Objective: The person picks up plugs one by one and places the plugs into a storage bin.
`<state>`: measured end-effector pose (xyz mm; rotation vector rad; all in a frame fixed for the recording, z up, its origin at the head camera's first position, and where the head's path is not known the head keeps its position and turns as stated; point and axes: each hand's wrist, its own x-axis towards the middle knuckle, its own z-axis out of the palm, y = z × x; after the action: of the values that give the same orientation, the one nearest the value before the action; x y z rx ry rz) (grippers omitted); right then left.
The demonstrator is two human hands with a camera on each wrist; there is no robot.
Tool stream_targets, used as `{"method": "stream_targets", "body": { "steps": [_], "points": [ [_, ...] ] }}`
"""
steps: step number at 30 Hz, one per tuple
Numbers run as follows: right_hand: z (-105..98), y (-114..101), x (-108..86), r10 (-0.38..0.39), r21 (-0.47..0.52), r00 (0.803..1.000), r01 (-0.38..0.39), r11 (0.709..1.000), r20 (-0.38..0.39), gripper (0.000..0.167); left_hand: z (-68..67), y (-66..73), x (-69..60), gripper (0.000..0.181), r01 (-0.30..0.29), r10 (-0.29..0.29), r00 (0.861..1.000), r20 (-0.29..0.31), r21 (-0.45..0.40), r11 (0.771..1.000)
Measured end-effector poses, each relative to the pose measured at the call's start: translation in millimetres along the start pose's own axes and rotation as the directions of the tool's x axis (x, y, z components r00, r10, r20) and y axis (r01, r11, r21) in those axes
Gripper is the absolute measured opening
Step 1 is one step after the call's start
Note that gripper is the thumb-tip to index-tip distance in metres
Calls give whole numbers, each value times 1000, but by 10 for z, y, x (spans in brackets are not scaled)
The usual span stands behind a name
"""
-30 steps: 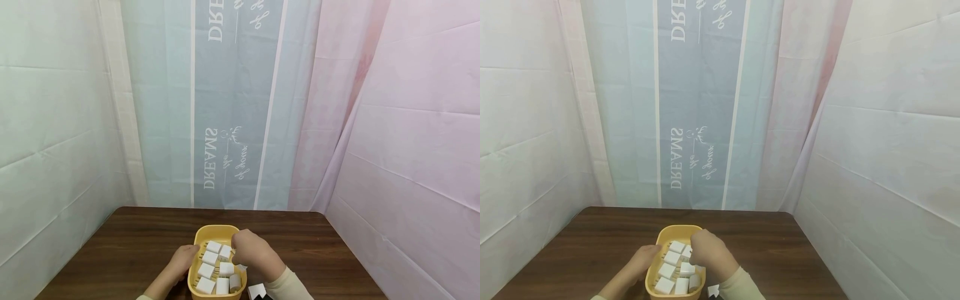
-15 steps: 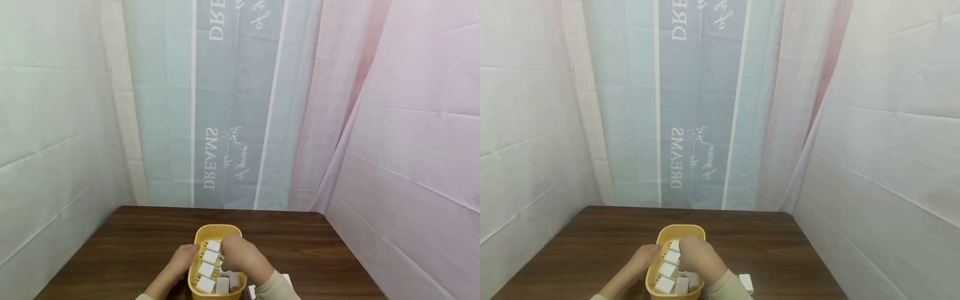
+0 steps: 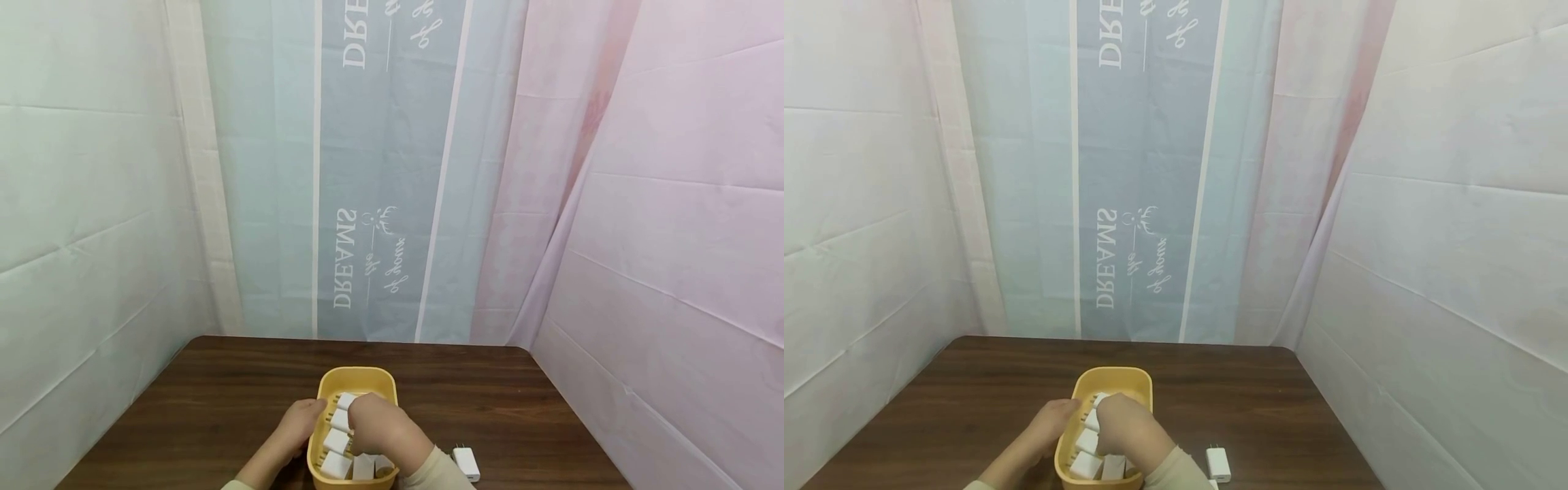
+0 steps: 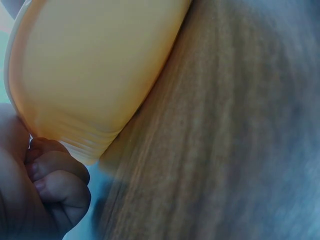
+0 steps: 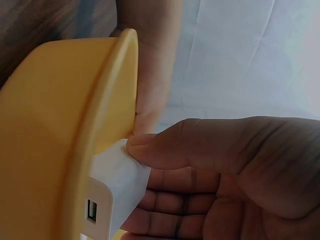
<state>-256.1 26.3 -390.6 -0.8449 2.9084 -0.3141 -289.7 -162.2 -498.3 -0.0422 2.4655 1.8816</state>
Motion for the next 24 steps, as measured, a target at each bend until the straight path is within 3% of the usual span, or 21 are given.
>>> {"method": "stream_targets", "body": {
  "steps": [11, 24],
  "points": [
    [130, -1, 63, 7, -43, 1000, -6, 999, 19, 24, -34, -15, 13, 46, -9, 9, 1000, 11, 11, 1000],
    [223, -7, 89, 33, 1, 999, -33, 999, 37, 25, -51, -21, 19, 47, 0, 0, 1000, 16, 6, 1000]
  ]
}}
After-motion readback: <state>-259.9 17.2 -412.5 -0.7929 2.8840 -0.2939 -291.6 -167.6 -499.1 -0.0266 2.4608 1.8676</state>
